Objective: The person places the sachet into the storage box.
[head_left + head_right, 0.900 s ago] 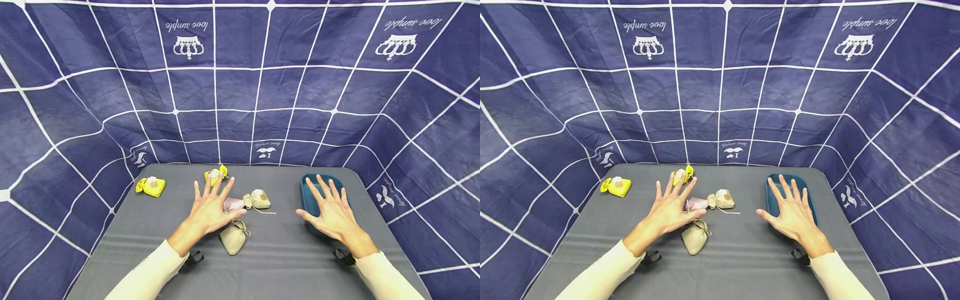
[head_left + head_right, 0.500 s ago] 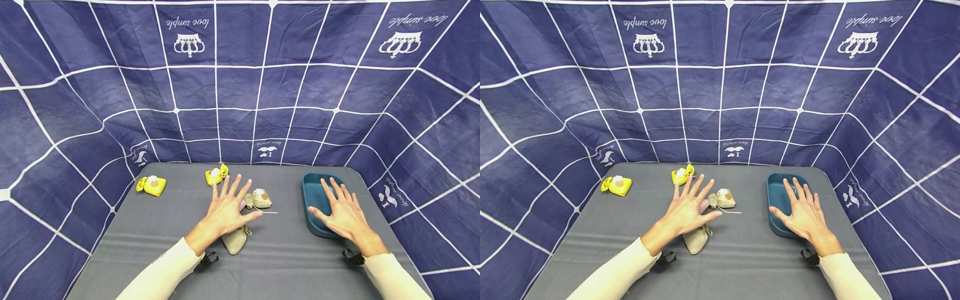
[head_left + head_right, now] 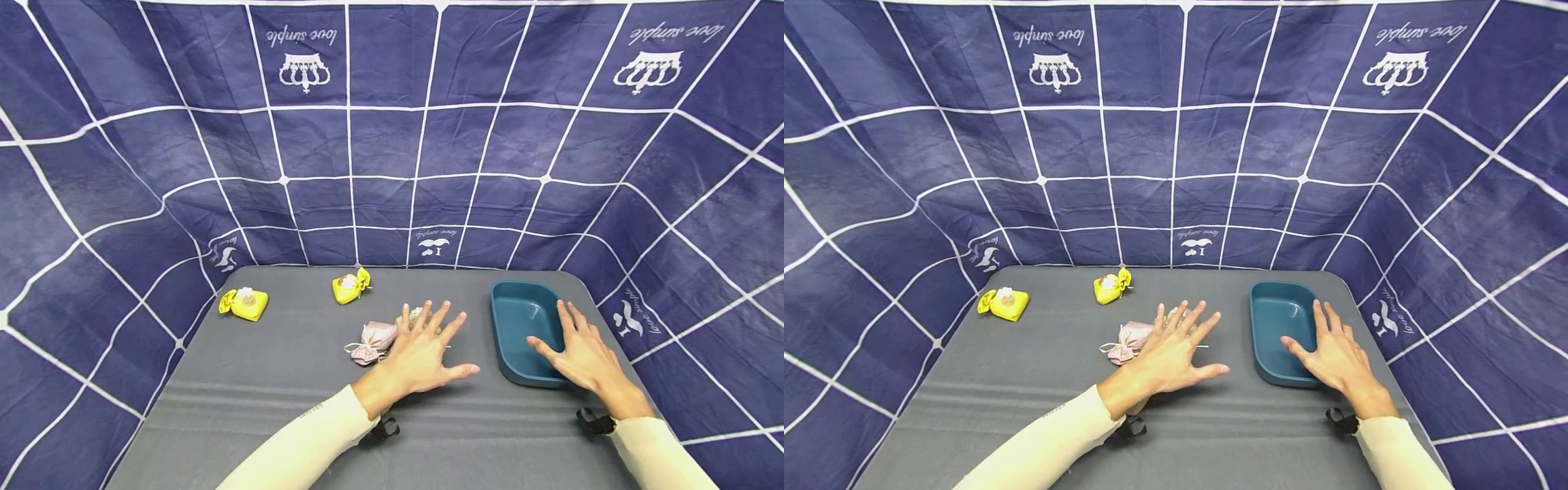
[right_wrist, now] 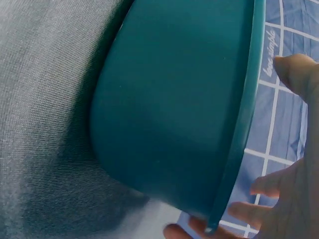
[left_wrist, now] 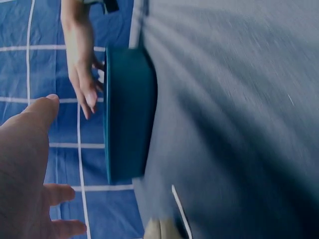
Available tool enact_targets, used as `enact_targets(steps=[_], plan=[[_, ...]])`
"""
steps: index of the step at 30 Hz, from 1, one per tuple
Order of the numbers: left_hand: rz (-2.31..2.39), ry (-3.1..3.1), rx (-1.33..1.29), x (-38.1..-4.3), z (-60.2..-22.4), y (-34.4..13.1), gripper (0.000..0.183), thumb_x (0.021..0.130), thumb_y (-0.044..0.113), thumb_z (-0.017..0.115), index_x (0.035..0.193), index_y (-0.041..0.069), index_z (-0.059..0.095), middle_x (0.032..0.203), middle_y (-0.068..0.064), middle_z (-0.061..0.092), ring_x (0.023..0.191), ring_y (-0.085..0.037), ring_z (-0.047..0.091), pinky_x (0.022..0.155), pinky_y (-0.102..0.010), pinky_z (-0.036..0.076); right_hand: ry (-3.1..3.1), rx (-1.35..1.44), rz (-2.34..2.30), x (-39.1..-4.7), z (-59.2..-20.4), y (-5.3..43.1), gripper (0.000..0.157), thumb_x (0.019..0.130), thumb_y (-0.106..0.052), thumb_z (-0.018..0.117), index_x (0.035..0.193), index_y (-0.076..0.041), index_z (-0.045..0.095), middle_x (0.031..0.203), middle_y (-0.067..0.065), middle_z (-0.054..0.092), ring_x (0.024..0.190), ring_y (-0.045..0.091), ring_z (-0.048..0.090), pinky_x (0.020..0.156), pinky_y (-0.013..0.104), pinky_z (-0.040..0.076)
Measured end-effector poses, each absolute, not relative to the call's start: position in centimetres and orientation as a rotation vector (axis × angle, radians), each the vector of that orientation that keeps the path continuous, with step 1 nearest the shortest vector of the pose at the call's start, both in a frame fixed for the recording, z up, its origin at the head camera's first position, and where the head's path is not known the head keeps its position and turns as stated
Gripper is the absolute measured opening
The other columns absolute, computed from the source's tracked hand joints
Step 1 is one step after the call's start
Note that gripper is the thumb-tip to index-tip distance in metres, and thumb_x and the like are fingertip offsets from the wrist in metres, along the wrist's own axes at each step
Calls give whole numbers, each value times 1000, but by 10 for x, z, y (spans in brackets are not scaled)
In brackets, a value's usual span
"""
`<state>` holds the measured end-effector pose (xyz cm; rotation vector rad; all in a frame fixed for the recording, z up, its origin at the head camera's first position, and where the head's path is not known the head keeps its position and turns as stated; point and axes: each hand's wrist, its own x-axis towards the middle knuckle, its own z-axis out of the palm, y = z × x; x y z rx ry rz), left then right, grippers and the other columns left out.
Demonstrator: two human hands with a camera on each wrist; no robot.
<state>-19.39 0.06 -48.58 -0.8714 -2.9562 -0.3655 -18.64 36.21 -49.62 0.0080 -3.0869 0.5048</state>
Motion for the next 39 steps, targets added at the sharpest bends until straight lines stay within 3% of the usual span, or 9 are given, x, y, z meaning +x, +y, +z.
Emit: enact_targets(steps=[5, 11, 25, 34, 39], plan=[[-290, -2941, -1020, -187, -493, 29, 101, 102, 96, 50, 184, 41, 33, 195, -1, 31, 181, -37, 30, 140, -78, 27, -3115, 1, 562, -189, -499, 369, 128, 109, -78, 63, 181, 11, 7, 178, 47, 28, 152, 76, 45, 109, 90, 47], [-229, -2942, -1130, -178, -503, 50, 99, 103, 97, 47, 184, 41, 35, 194, 5, 32, 181, -31, 31, 143, -73, 27, -3131, 19, 596, -189, -506, 372, 127, 108, -70, 70, 176, 21, 12, 168, 54, 37, 147, 76, 51, 113, 84, 51], [-268, -2895, -1183, -177, -515, 43, 93, 108, 90, 48, 181, 33, 44, 191, 5, 39, 177, -30, 40, 141, -72, 33, -3097, 158, 736, -189, -508, 366, 126, 105, -62, 79, 175, 21, 16, 169, 53, 38, 152, 74, 48, 122, 83, 44], [-285, -2864, -1165, -175, -516, 21, 89, 109, 85, 53, 176, 27, 52, 190, 2, 42, 176, -30, 43, 139, -70, 38, -3166, 332, 888, -193, -503, 357, 144, 91, -57, 95, 179, 16, 8, 177, 52, 29, 161, 73, 40, 125, 85, 41], [-299, -2852, -1143, -171, -514, 7, 84, 110, 83, 56, 173, 27, 56, 187, 2, 46, 175, -31, 45, 139, -70, 37, -3160, 480, 951, -196, -501, 350, 154, 82, -50, 104, 179, 17, 5, 176, 53, 30, 159, 72, 43, 124, 84, 43]])
